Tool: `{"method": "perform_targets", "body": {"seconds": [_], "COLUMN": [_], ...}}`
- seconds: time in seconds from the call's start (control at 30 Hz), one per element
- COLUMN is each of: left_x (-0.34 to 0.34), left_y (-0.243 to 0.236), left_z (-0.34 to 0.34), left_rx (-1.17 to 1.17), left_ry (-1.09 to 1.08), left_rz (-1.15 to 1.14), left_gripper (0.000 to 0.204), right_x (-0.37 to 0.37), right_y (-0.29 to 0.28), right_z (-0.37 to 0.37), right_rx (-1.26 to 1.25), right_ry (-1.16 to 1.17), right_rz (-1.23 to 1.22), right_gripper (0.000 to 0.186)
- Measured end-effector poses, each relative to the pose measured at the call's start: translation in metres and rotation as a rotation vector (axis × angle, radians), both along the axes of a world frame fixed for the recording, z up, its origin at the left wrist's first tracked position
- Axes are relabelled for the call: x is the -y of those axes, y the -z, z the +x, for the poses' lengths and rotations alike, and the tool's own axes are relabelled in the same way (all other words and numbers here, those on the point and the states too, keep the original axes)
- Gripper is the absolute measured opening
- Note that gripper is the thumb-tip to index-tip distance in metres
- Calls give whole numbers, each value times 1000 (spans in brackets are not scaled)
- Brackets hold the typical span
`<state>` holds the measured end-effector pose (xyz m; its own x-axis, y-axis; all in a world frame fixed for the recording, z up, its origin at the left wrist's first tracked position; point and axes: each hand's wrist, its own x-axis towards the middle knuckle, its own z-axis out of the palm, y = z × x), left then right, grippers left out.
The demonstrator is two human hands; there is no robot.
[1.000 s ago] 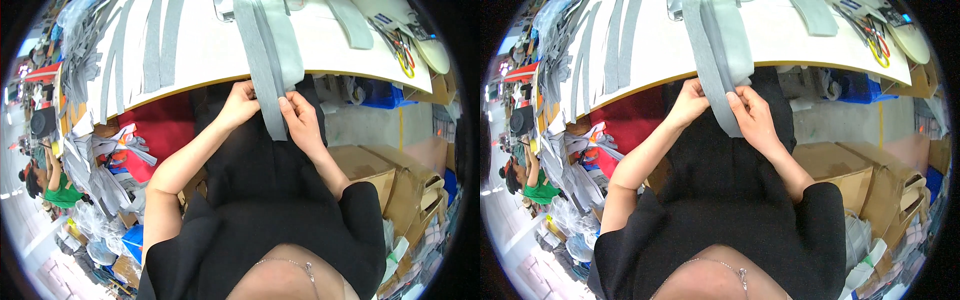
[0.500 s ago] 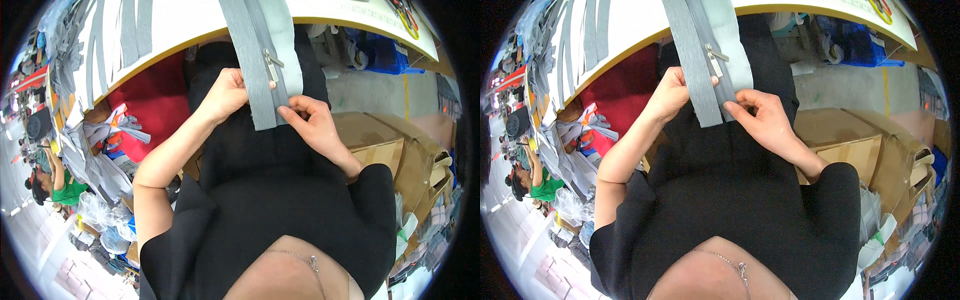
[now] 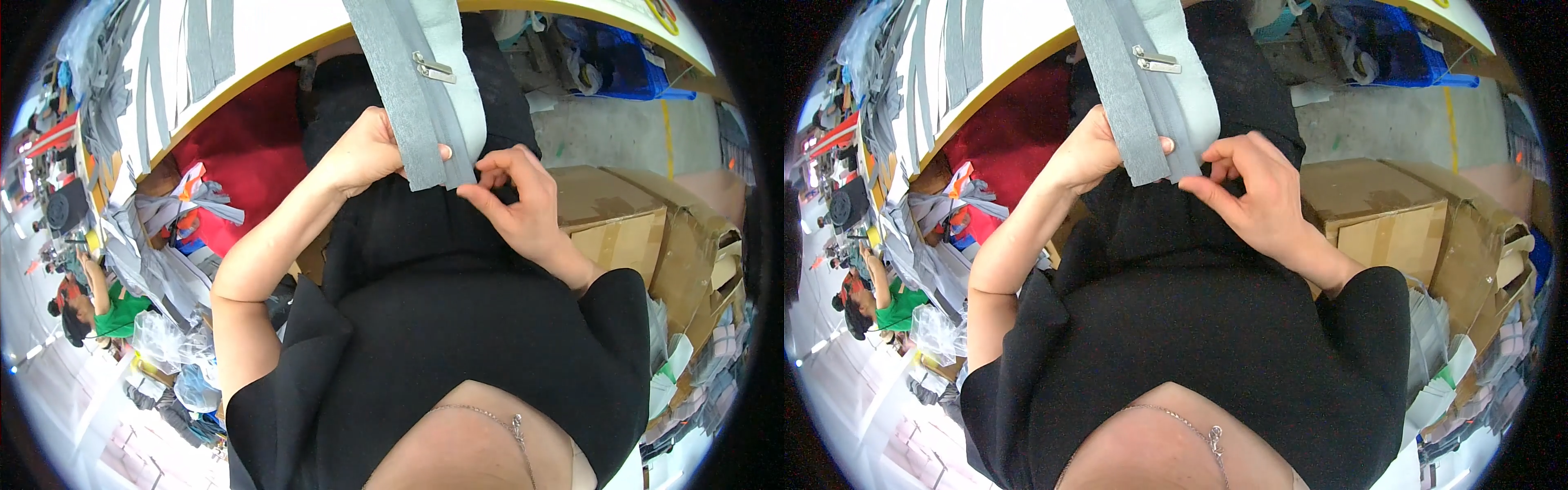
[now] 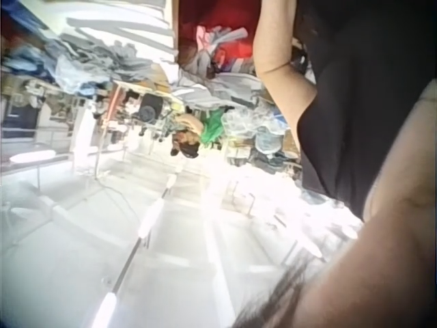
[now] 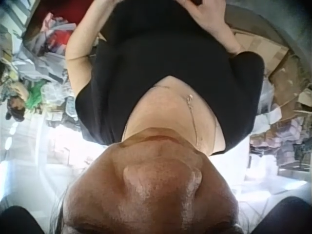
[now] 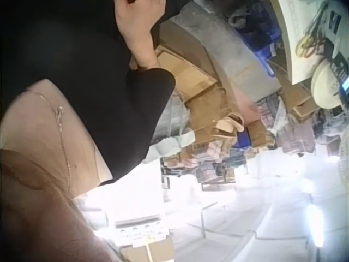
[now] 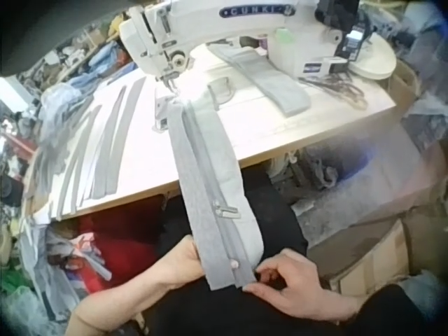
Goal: Sewing strips of leather or synthetic material and attaching a zipper using an industrial sewing machine.
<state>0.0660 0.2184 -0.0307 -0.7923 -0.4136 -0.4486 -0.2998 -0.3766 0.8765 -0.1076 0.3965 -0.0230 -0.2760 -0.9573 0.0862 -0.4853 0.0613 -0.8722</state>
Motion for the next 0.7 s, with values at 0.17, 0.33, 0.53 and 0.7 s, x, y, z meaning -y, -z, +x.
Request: {"method": "perform_targets", "body": {"seconds": [0.17,0.33,0.53,0.7], "left_x": [2,7,12,27], "left_y": [-7,-13,-11,-10], "left_z": [2,2,3,-2], "left_rx": [27,65,47,-40], "left_ry": [44,75,88,113], "left_rz": [171,199,147,-244], "left_gripper": [26,26,27,40], "right_x": [6,17,24,28], "right_y": [11,14,9,7], "right_z": [-6,-8,-10,-6], "right_rx": [-489,-666,-687,-645], "right_ry": [-147,-218,-303,-305], "right_rz": [-458,-604,-616,-631], "right_gripper": [52,40,36,21]}}
